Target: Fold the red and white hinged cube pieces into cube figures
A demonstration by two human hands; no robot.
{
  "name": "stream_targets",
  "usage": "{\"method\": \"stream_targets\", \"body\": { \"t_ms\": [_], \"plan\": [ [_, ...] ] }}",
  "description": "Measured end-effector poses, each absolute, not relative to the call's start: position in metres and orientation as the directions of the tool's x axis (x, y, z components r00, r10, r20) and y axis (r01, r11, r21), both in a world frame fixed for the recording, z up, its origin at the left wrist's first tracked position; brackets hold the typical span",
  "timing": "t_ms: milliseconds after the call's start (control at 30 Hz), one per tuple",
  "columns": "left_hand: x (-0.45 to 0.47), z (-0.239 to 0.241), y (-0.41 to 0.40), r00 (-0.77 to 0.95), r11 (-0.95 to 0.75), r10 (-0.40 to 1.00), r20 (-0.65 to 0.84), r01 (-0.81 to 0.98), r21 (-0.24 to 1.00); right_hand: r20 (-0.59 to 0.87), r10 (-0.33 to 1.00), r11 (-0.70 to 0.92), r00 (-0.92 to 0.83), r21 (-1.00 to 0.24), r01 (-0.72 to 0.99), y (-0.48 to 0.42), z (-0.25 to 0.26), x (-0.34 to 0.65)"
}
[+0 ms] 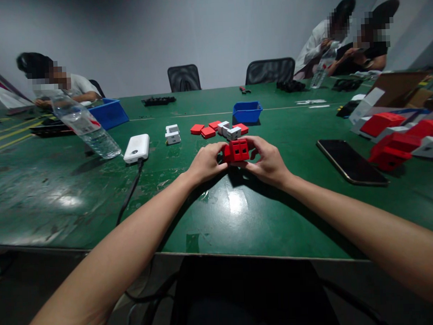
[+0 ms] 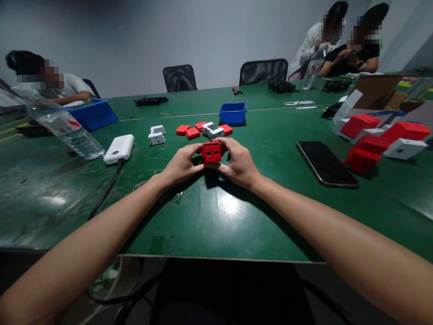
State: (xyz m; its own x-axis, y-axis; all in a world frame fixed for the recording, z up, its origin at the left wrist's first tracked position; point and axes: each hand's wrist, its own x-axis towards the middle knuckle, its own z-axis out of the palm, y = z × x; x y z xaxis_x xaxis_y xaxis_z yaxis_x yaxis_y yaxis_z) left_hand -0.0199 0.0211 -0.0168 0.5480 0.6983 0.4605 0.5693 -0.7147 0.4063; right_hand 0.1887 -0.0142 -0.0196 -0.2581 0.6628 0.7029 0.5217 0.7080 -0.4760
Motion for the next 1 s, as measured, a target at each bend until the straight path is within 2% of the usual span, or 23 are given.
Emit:
{"method": "stream_targets", "body": {
  "t_ms": [200, 467, 567, 733, 833, 1000],
  "plan": [
    [-0.019, -0.018, 0.021, 0.576, -0.740, 0.671, 0.466, 0.558, 0.375, 0.737, 0.613, 0.743, -0.284, -0.417, 0.523, -0.017, -0.018, 0.188],
    [-0.013, -0.015, 0.015, 0.559, -0.829, 0.543, 0.627, 0.476, 0.294, 0.748, 0.607, 0.727, -0.269, -0.385, 0.569, -0.014, -0.017, 0.191],
    [-0.010, -0.017, 0.014, 0.530, -0.863, 0.502, 0.683, 0.357, 0.357, 0.717, 0.630, 0.729, -0.298, -0.414, 0.546, -0.011, -0.020, 0.191],
    [-0.006, -0.021, 0.017, 0.444, -0.833, 0.549, 0.708, 0.219, 0.508, 0.578, 0.696, 0.712, -0.426, -0.475, 0.517, -0.007, -0.026, 0.193],
    [-0.005, -0.021, 0.016, 0.438, -0.827, 0.545, 0.715, 0.141, 0.544, 0.544, 0.749, 0.655, -0.377, -0.524, 0.544, -0.005, -0.027, 0.195],
    [-0.006, -0.014, 0.011, 0.478, -0.817, 0.571, 0.667, 0.249, 0.521, 0.587, 0.758, 0.624, -0.285, -0.525, 0.579, -0.003, -0.026, 0.197]
  ]
}}
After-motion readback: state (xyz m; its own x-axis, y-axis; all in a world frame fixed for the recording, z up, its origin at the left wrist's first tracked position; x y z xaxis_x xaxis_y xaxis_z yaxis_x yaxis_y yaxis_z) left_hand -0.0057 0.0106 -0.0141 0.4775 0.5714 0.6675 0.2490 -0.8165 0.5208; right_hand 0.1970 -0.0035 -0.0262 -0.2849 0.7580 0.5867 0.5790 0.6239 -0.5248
